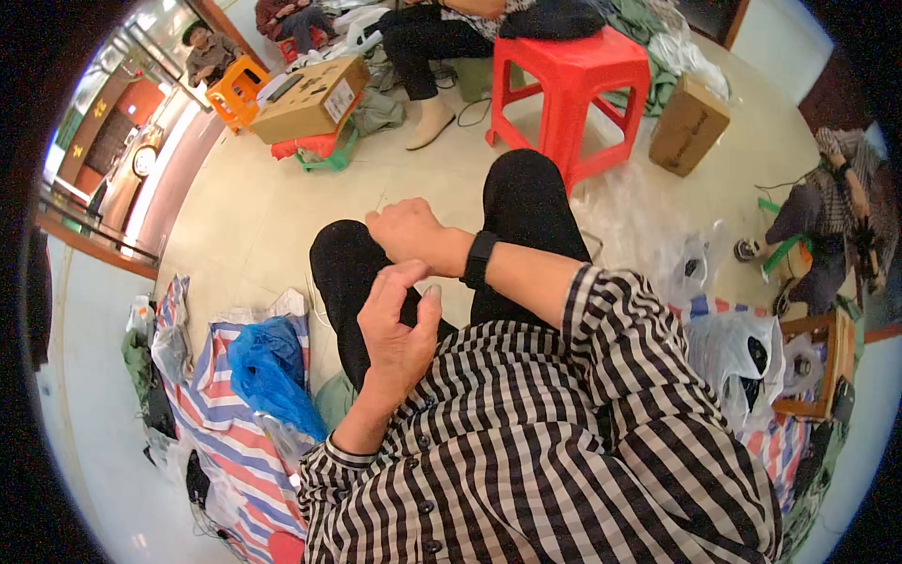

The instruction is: The recorder is assembling and sorting small black plastic buckles and nylon straps.

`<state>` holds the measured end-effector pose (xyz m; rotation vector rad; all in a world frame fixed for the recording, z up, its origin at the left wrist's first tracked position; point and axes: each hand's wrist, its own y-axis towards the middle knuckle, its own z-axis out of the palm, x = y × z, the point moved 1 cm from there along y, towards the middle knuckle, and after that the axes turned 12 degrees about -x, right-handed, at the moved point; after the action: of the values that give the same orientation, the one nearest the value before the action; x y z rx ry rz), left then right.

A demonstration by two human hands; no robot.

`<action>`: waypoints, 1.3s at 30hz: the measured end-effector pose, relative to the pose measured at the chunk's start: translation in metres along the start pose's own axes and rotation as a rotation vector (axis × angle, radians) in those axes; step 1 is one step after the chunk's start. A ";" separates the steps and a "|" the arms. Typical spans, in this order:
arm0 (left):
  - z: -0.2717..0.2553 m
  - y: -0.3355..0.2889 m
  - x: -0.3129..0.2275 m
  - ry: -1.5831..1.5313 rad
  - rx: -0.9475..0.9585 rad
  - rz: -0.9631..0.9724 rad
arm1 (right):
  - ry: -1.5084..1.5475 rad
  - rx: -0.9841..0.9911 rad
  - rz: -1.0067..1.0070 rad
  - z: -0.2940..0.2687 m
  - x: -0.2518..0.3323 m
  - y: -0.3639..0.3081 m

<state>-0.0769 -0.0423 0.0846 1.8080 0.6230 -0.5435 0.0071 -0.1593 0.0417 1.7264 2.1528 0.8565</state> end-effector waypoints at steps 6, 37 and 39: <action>0.023 0.019 -0.001 -0.075 0.305 0.075 | -0.192 0.666 0.020 0.134 -0.006 -0.044; 0.024 0.028 0.091 -0.215 0.703 -0.839 | 0.589 0.372 -0.401 -0.003 0.064 -0.060; 0.020 0.021 0.097 -0.365 0.532 -0.900 | 0.605 0.499 -0.363 -0.004 0.063 -0.059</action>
<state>0.0089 -0.0522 0.0316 1.7553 1.0976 -1.7339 -0.0590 -0.1075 0.0211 1.2688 3.1813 0.8649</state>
